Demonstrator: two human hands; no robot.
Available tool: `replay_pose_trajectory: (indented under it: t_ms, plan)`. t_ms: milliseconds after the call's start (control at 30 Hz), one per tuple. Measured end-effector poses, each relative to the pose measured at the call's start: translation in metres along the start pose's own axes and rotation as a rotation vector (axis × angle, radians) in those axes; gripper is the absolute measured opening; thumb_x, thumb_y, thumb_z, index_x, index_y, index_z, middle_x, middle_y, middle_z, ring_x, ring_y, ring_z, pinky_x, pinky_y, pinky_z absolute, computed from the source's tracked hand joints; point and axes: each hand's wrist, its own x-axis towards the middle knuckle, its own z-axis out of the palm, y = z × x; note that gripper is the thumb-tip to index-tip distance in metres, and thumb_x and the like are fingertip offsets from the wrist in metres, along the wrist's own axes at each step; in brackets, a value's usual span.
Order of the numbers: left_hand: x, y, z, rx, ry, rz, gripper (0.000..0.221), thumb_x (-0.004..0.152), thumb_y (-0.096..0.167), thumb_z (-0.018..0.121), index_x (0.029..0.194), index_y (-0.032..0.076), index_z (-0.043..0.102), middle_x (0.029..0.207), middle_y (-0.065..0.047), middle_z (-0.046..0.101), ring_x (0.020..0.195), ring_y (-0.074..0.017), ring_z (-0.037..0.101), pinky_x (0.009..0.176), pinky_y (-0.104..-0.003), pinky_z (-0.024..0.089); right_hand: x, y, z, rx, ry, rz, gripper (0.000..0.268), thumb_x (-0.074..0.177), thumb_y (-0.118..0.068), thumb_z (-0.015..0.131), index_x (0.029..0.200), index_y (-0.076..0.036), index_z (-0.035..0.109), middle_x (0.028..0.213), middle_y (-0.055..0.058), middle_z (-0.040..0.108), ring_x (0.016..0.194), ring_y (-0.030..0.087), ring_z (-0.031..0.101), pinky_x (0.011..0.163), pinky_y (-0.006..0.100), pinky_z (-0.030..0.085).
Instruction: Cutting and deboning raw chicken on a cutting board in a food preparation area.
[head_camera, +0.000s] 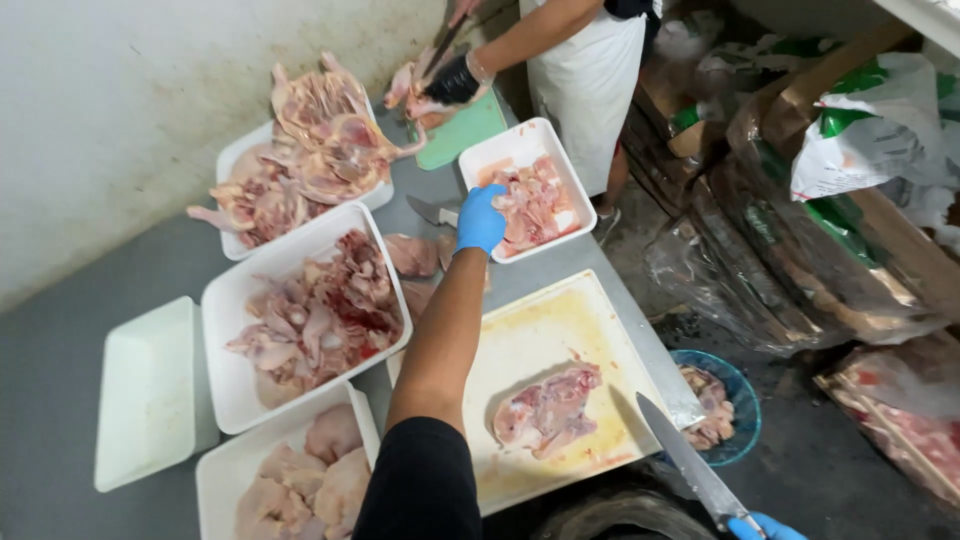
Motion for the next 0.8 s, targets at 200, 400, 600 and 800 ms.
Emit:
replay_pose_trajectory:
  t_ms: [200, 400, 600, 800]
  plan:
    - [0.021, 0.011, -0.028, 0.136, 0.015, -0.107, 0.022, 0.088, 0.002, 0.052, 0.095, 0.018, 0.067, 0.094, -0.015, 0.073, 0.083, -0.0385, 0.067, 0.073, -0.049, 0.051, -0.212, 0.12, -0.242, 0.322, -0.372, -0.616, 0.045, 0.1, -0.052, 0.072, 0.131, -0.024, 0.088, 0.117, 0.005, 0.083, 0.107, 0.02, 0.072, 0.098, 0.034, 0.05]
    - [-0.122, -0.058, 0.023, 0.1, -0.525, -0.081, 0.066, 0.07, 0.013, 0.073, 0.134, 0.024, 0.064, 0.135, -0.006, 0.069, 0.122, -0.0258, 0.066, 0.103, -0.036, 0.05, -0.249, 0.153, -0.244, 0.331, -0.317, -0.826, 0.04, 0.103, -0.045, 0.064, 0.114, -0.012, 0.084, 0.099, 0.007, 0.074, 0.095, 0.017, 0.057, 0.092, 0.034, 0.047]
    - [-0.278, -0.021, 0.005, 0.285, -1.168, -0.328, 0.091, 0.063, 0.038, 0.086, 0.146, 0.014, 0.057, 0.15, -0.009, 0.059, 0.133, -0.031, 0.059, 0.105, -0.044, 0.049, -0.266, 0.118, -0.244, 0.249, -0.272, -0.912, 0.039, 0.106, -0.049, 0.058, 0.114, -0.016, 0.078, 0.08, 0.01, 0.059, 0.077, 0.024, 0.05, 0.077, 0.037, 0.044]
    - [-0.317, -0.024, 0.008, 0.232, -0.94, -0.35, 0.065, 0.058, 0.032, 0.089, 0.115, 0.008, 0.072, 0.118, -0.018, 0.073, 0.106, -0.037, 0.071, 0.084, -0.047, 0.06, -0.304, 0.092, -0.267, 0.071, -0.159, -0.963, 0.047, 0.104, -0.05, 0.057, 0.131, -0.017, 0.075, 0.112, 0.011, 0.081, 0.105, 0.022, 0.067, 0.098, 0.039, 0.049]
